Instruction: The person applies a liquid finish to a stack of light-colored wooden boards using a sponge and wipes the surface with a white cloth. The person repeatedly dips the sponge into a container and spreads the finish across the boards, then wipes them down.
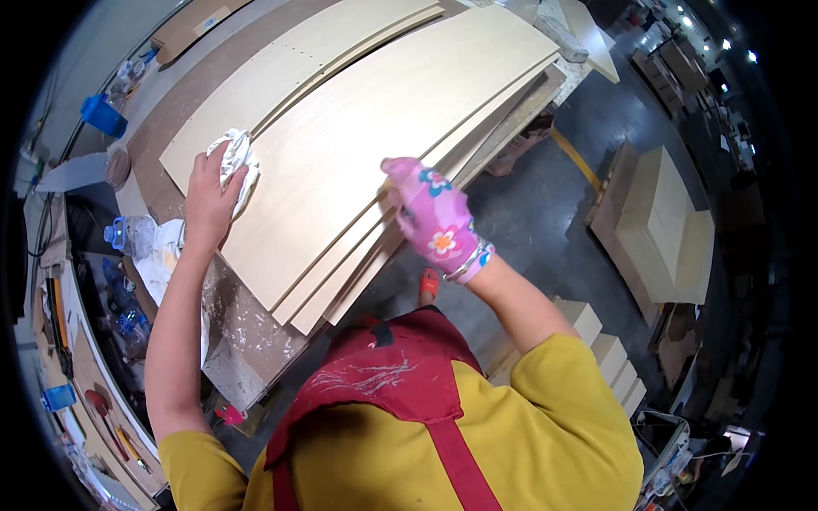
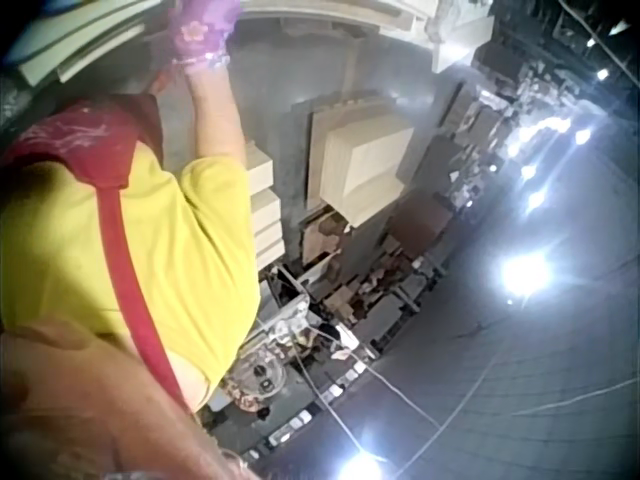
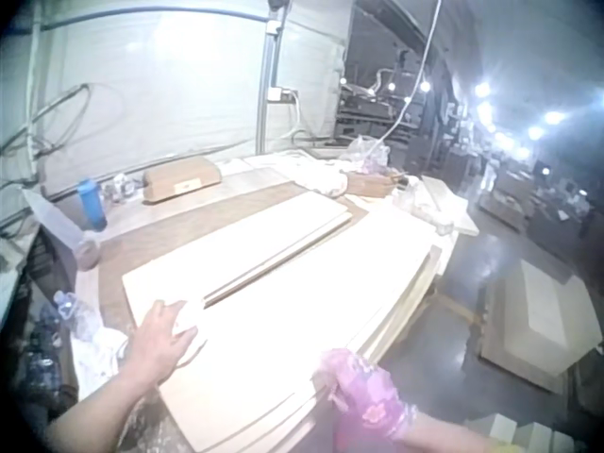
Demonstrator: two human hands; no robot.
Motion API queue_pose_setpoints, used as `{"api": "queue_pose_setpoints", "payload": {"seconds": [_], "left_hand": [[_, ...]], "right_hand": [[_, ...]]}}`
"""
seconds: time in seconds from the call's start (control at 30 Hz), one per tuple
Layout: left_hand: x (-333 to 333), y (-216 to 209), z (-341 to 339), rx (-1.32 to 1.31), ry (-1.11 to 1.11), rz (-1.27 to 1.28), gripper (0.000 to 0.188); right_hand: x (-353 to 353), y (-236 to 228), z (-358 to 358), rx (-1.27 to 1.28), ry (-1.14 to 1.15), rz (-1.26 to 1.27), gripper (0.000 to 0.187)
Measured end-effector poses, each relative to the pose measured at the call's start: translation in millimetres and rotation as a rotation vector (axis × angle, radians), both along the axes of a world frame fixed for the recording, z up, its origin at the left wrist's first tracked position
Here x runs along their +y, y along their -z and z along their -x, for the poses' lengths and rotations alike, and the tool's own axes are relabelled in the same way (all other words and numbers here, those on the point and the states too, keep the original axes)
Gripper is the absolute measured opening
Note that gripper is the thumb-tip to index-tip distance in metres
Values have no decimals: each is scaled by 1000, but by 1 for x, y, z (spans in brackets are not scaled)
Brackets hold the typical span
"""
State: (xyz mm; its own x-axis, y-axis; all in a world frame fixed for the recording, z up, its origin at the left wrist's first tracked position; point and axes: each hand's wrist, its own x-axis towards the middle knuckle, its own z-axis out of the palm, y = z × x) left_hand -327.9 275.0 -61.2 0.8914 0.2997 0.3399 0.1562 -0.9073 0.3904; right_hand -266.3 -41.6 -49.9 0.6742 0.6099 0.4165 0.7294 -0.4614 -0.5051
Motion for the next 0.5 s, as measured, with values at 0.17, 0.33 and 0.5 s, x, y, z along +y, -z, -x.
{"api": "queue_pose_setpoints", "payload": {"seconds": [0.17,0.33,0.5], "left_hand": [[1,4,0,-5,10,-4,48],[0,2,0,-2,3,-4,47],[3,7,0,-27,4,-23,46]], "right_hand": [[-2,15,2,33,29,-186,31],[5,23,17,-14,2,-119,38],[0,8,6,12,-12,-63,36]]}}
